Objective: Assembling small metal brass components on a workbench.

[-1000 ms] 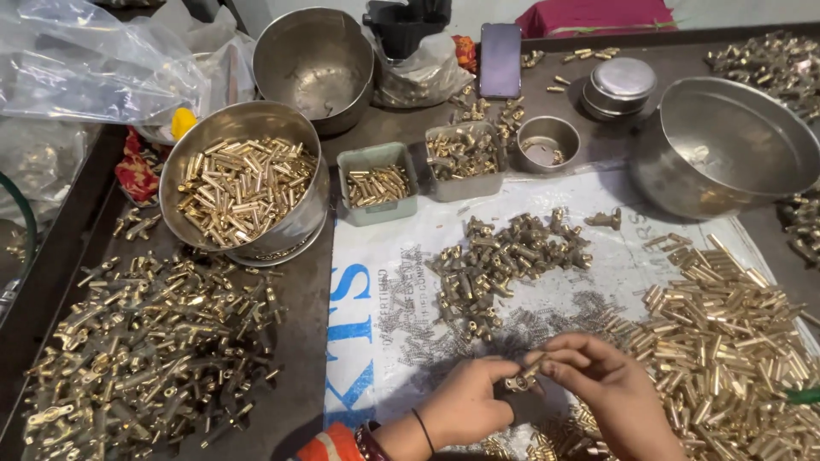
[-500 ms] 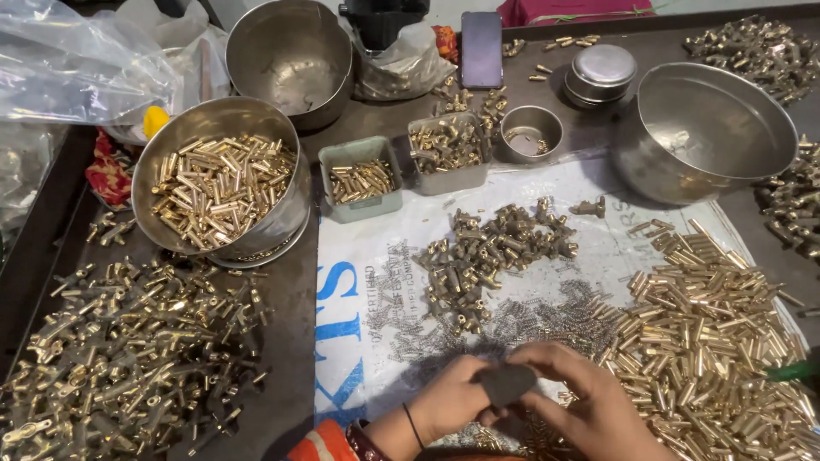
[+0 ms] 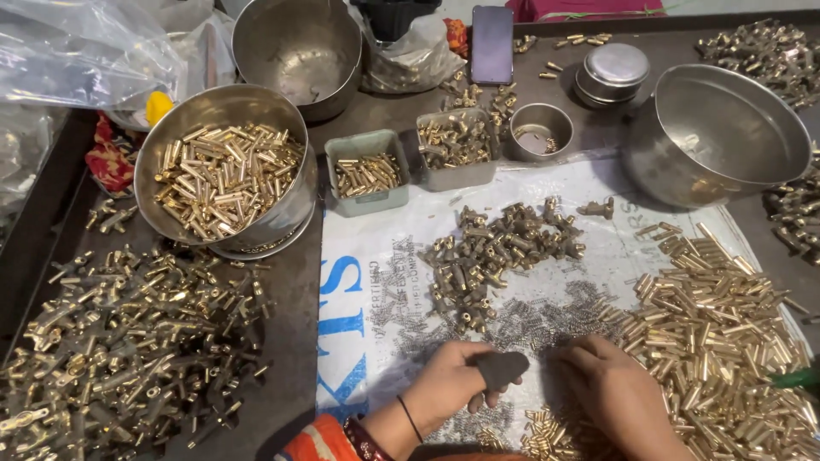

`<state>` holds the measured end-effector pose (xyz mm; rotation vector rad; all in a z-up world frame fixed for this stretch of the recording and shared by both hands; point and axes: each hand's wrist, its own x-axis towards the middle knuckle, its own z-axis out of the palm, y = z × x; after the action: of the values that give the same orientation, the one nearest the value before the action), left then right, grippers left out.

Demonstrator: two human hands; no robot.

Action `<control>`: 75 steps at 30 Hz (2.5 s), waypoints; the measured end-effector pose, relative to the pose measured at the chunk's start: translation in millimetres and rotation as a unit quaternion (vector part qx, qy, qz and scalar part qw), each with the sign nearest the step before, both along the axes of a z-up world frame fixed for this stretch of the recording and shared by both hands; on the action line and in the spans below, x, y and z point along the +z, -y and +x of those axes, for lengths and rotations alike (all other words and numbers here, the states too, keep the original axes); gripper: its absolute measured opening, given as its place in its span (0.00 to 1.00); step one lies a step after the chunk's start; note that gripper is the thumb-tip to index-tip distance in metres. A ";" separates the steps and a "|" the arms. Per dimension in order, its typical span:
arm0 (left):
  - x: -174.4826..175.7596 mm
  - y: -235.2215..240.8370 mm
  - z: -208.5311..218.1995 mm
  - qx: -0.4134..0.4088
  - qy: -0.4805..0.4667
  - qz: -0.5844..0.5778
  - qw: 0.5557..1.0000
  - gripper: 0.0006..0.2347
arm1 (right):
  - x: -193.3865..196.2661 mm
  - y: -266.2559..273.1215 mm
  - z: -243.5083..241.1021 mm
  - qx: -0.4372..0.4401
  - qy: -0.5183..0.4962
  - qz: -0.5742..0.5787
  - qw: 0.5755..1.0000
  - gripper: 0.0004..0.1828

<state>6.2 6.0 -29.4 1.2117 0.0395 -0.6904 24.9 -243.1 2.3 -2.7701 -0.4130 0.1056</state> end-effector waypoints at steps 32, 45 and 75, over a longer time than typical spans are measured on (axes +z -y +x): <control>-17.2 11.2 -7.5 0.032 -0.101 -0.082 0.991 0.13 | -2.9 -39.1 -25.7 0.044 0.010 0.199 0.979 0.12; 18.9 -55.2 58.5 0.204 0.036 0.201 0.957 0.14 | -26.1 -6.2 -26.6 -0.084 -0.191 0.322 0.923 0.09; 47.3 -71.7 65.3 0.039 0.261 0.597 0.758 0.21 | 6.3 -18.1 69.6 -0.017 0.016 0.006 1.000 0.13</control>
<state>71.5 77.7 17.9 2.5993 0.0692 -0.1471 94.5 -224.9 8.6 -2.7689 -0.3726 0.0500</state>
